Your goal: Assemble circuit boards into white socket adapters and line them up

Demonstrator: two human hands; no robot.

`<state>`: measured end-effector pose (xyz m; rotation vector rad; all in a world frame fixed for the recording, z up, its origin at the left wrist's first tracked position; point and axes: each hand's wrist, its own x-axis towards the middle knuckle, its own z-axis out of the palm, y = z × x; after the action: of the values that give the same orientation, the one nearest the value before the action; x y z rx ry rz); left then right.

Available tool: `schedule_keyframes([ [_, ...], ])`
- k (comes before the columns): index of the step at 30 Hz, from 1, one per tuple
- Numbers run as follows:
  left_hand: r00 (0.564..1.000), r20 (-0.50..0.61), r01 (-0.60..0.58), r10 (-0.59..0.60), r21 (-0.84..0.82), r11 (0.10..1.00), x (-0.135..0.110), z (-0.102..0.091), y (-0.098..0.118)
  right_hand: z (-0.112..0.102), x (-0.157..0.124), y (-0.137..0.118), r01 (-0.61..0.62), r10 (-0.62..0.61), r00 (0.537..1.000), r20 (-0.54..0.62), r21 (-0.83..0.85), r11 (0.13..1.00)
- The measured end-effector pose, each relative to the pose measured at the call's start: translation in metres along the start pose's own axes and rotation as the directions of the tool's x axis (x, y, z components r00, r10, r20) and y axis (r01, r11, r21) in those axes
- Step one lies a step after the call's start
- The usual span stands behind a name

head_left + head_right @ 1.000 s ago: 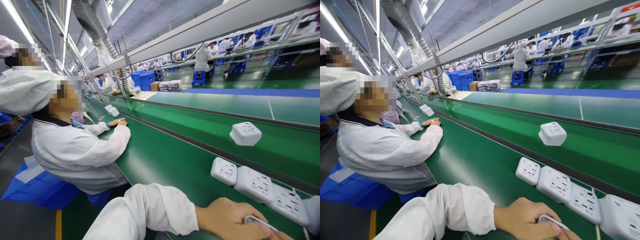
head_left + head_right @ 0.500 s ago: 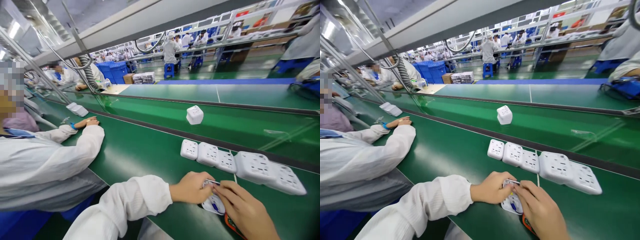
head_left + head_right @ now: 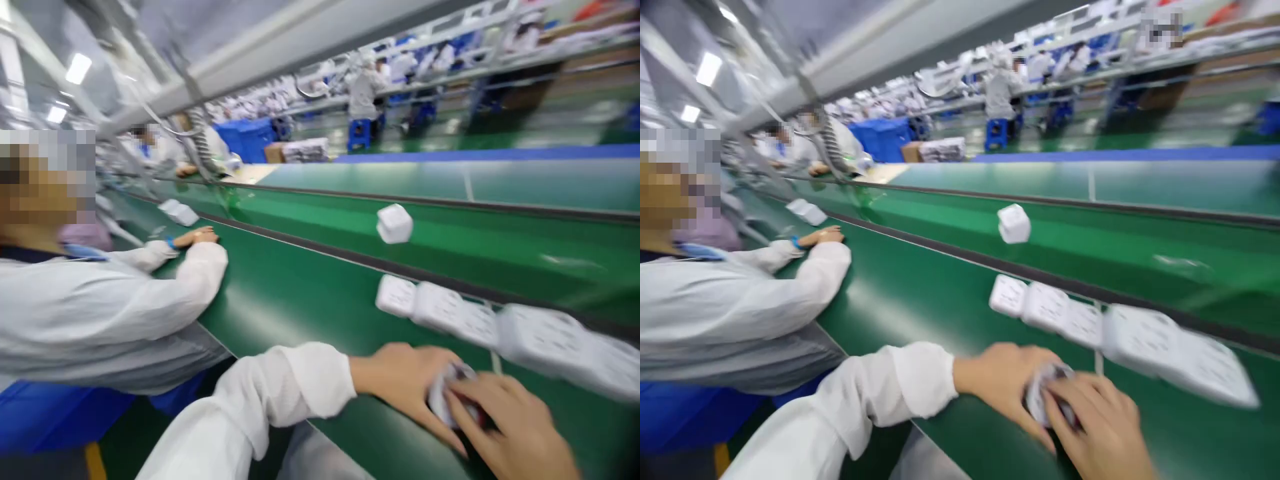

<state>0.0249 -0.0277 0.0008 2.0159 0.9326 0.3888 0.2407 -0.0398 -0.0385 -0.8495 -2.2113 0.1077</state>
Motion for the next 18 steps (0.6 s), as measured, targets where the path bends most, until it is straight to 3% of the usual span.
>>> schedule_keyframes([
  [2, 0.995, -0.088, 0.038, -0.034, 0.044, 0.998, 0.000, 0.005, 0.002, -0.010, 0.012, -0.020, 0.003, -0.005, 0.999, -0.035, -0.045, 0.999],
  [4, 0.986, -0.144, 0.087, -0.081, 0.036, 0.996, 0.000, 0.007, 0.000, -0.011, 0.021, -0.029, -0.068, 0.063, 0.997, -0.043, -0.106, 0.992],
  [12, 0.991, -0.127, 0.048, -0.048, -0.005, 0.999, 0.000, 0.004, -0.003, -0.008, 0.022, -0.036, -0.143, 0.141, 0.990, -0.022, -0.184, 0.972],
  [18, 0.984, -0.153, 0.093, -0.089, 0.019, 0.995, 0.001, 0.007, -0.002, -0.004, 0.023, -0.034, -0.158, 0.156, 0.987, -0.026, -0.094, 0.983],
])
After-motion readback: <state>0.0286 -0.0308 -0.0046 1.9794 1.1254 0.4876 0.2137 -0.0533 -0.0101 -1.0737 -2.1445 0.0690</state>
